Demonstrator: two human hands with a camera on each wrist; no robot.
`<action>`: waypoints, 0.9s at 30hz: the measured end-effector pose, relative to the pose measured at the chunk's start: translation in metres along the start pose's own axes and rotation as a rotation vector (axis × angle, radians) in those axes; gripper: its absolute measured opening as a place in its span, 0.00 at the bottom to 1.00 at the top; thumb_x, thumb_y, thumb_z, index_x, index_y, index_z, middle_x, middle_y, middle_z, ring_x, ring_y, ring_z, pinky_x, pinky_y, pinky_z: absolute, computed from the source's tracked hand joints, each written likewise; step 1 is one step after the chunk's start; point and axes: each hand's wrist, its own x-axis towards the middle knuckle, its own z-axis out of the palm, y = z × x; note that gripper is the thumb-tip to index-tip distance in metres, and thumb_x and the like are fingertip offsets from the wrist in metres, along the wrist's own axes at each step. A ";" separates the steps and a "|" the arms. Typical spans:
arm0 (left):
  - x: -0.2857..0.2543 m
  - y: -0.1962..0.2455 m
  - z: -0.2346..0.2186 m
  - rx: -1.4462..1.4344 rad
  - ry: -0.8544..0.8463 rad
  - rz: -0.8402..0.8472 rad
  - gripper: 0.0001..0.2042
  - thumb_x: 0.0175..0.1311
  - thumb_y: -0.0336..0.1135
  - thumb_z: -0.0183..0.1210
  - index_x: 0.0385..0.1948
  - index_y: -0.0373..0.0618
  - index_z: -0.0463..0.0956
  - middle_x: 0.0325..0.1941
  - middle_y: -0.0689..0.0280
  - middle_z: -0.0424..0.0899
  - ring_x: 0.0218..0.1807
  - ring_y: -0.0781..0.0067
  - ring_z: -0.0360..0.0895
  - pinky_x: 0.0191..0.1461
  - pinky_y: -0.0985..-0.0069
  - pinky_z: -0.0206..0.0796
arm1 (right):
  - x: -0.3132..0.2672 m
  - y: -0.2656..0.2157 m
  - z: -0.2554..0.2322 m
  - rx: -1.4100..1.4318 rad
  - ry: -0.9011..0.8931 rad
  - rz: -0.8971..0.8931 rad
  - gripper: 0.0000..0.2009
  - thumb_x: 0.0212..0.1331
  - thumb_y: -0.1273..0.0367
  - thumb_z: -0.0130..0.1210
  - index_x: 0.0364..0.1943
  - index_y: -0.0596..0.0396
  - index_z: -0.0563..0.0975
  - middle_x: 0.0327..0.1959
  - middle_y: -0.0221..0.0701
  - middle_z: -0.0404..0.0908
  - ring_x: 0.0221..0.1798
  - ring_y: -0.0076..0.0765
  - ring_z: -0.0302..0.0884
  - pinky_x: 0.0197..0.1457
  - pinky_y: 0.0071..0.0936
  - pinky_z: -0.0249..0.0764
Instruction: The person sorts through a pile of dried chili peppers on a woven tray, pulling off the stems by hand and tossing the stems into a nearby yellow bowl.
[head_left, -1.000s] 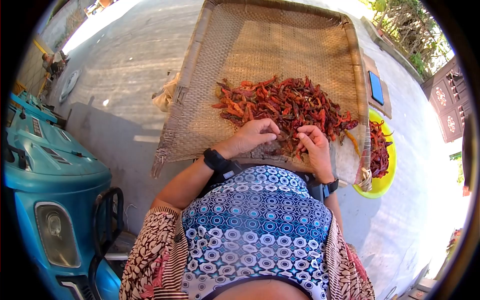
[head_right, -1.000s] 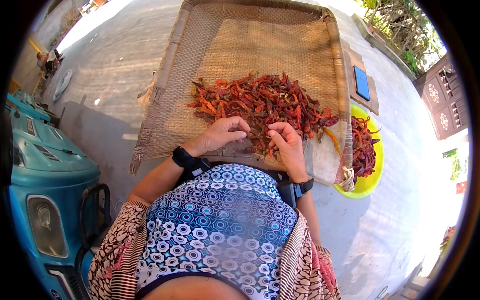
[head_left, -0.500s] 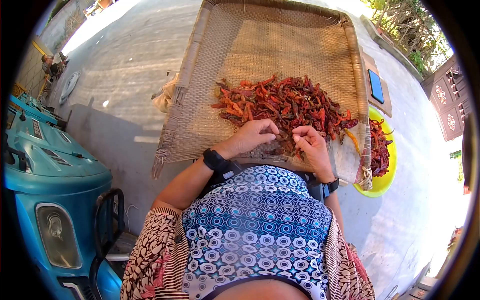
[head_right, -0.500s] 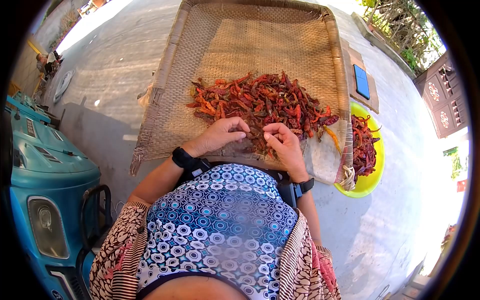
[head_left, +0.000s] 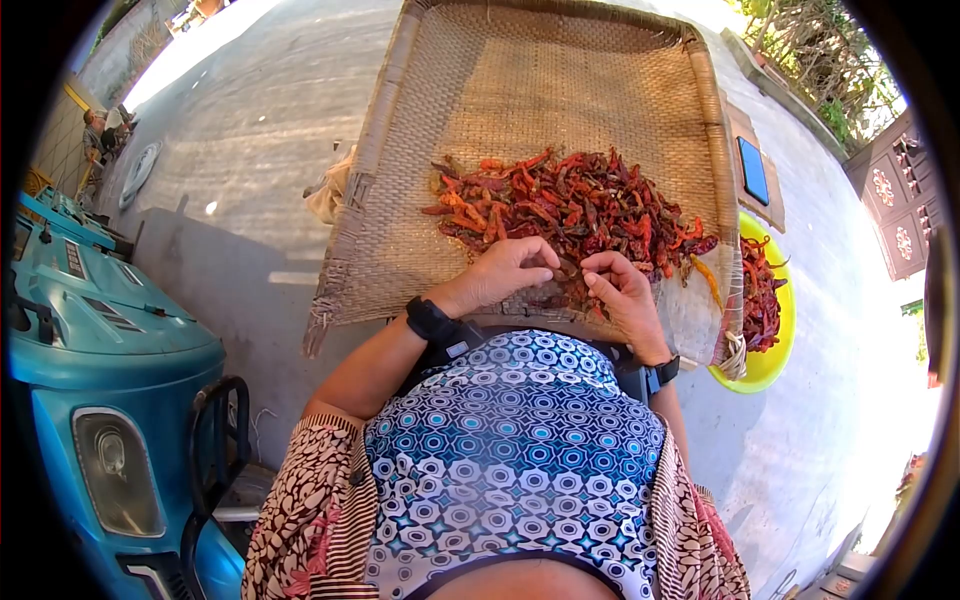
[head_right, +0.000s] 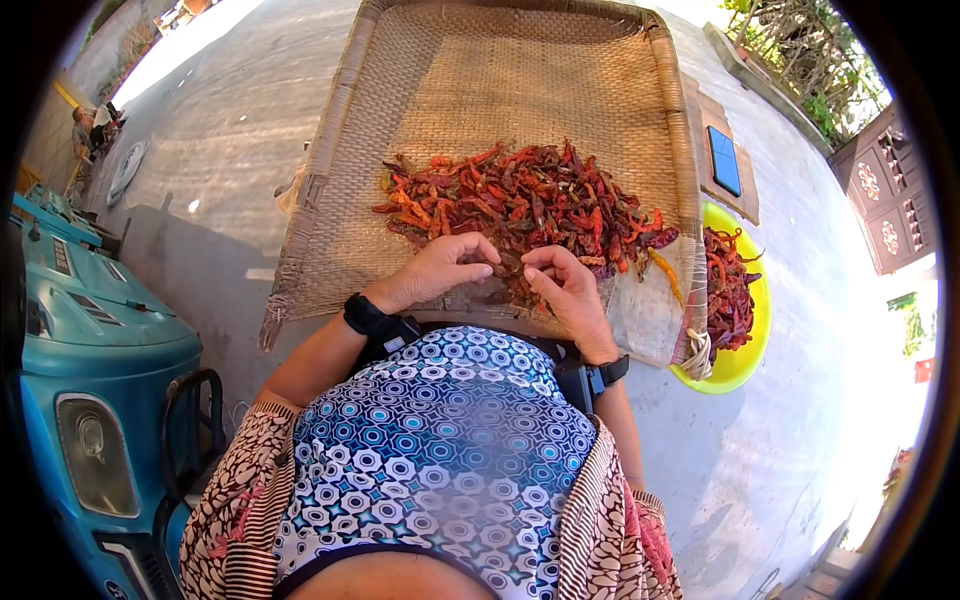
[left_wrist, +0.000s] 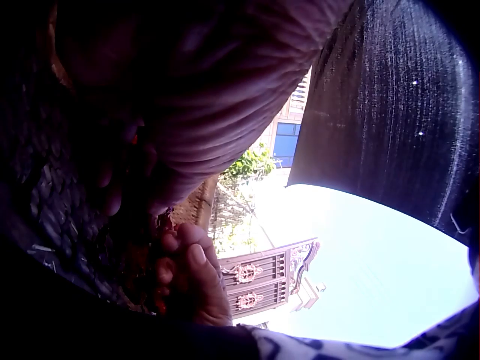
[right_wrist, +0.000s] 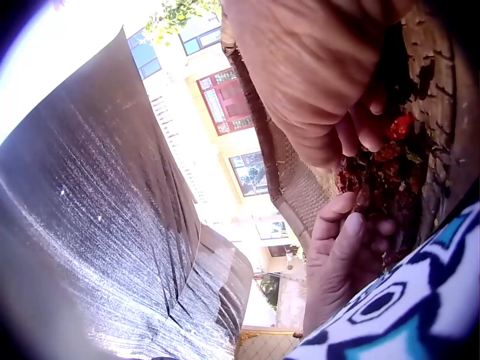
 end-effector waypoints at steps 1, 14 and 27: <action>0.000 0.000 0.000 -0.013 0.000 0.001 0.08 0.66 0.30 0.56 0.43 0.40 0.74 0.41 0.68 0.78 0.45 0.80 0.75 0.51 0.79 0.68 | 0.000 -0.001 0.000 0.002 -0.004 -0.003 0.08 0.62 0.72 0.57 0.44 0.57 0.77 0.34 0.18 0.74 0.33 0.11 0.66 0.37 0.13 0.65; 0.001 -0.003 0.000 -0.034 -0.001 0.025 0.08 0.66 0.30 0.56 0.43 0.39 0.74 0.41 0.68 0.78 0.45 0.79 0.75 0.51 0.79 0.69 | 0.005 0.012 -0.003 0.010 -0.035 -0.021 0.09 0.62 0.74 0.57 0.45 0.57 0.76 0.35 0.19 0.74 0.33 0.10 0.67 0.35 0.12 0.65; 0.001 -0.006 -0.001 -0.064 0.018 -0.016 0.08 0.65 0.30 0.56 0.43 0.40 0.74 0.40 0.68 0.78 0.42 0.81 0.75 0.49 0.80 0.69 | 0.004 0.003 0.000 -0.027 0.025 0.036 0.07 0.64 0.72 0.54 0.44 0.58 0.76 0.31 0.20 0.76 0.30 0.12 0.69 0.34 0.12 0.66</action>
